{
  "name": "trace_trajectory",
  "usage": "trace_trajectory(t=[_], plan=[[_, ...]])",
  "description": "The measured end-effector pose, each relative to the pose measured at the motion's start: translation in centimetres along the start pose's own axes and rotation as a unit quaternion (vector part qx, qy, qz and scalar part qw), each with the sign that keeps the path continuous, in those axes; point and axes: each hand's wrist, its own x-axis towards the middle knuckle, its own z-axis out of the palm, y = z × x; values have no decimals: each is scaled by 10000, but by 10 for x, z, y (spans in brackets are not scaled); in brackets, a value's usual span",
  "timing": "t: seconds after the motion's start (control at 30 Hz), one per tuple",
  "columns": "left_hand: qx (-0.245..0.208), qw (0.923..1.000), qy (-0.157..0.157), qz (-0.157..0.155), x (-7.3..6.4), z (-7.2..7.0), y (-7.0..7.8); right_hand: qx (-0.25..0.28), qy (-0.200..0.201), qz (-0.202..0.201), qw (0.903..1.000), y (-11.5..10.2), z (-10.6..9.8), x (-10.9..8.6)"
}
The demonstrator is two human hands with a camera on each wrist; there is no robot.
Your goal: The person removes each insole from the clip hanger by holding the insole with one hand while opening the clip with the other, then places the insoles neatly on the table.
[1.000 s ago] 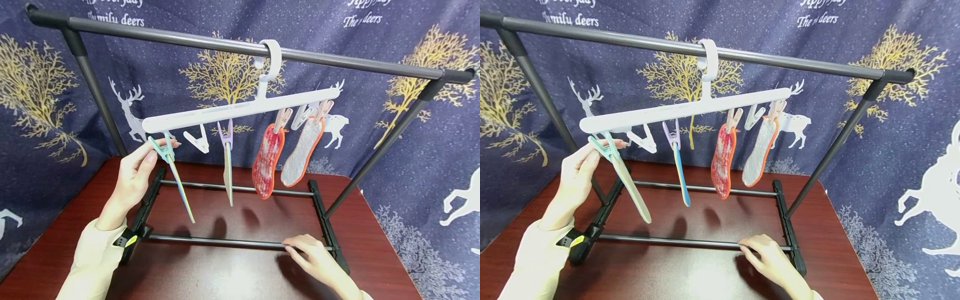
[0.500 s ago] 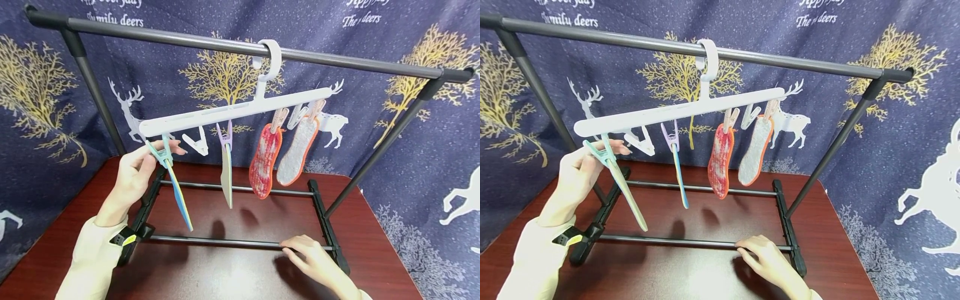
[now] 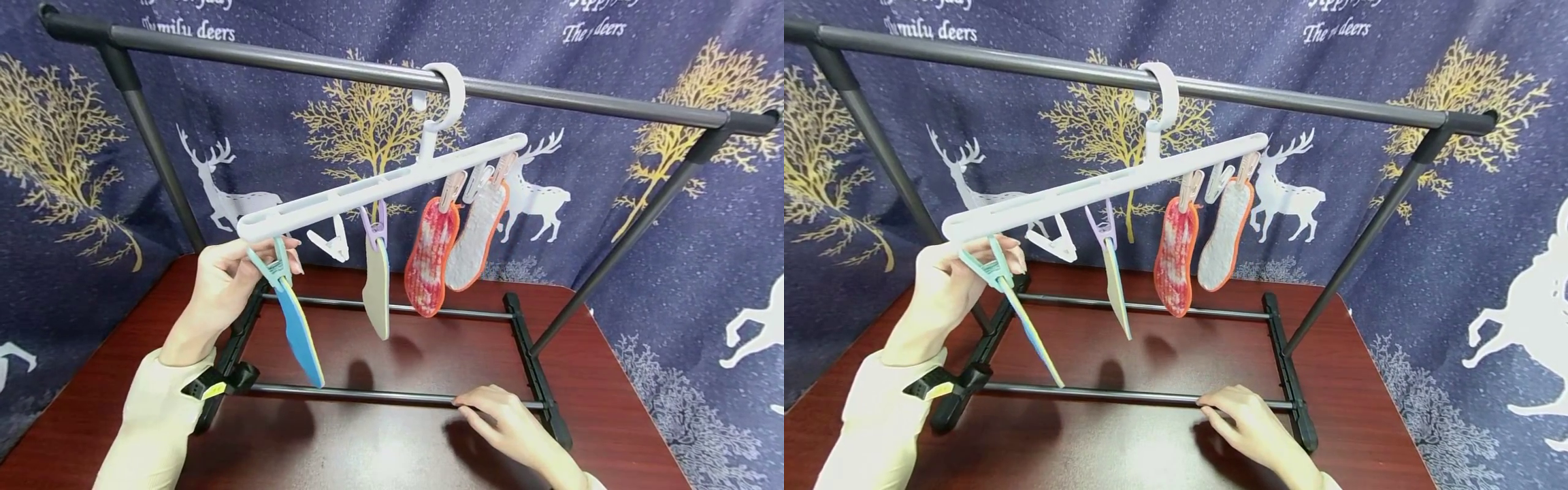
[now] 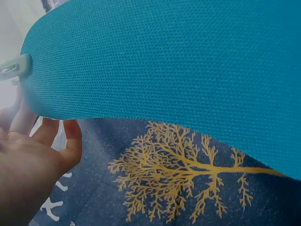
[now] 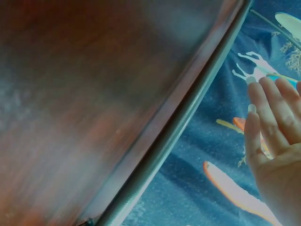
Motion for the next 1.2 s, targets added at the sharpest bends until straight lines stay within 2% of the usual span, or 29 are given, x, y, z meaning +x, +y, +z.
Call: trace_trajectory(t=[0.17,0.5,0.8,0.97,1.2], plan=[[-302,9995,-62,-59,0,3,1,51,-18,10,10000,-3,0,2],[-662,9974,-273,63,-1,6,2,480,-23,217,9986,-8,3,4],[-777,9957,-482,148,-2,11,4,832,48,408,9957,-16,4,11],[-620,9962,-560,263,-2,14,7,716,76,380,9967,-19,5,12],[-378,9974,-594,150,-5,16,8,737,139,282,9968,-22,6,14]])
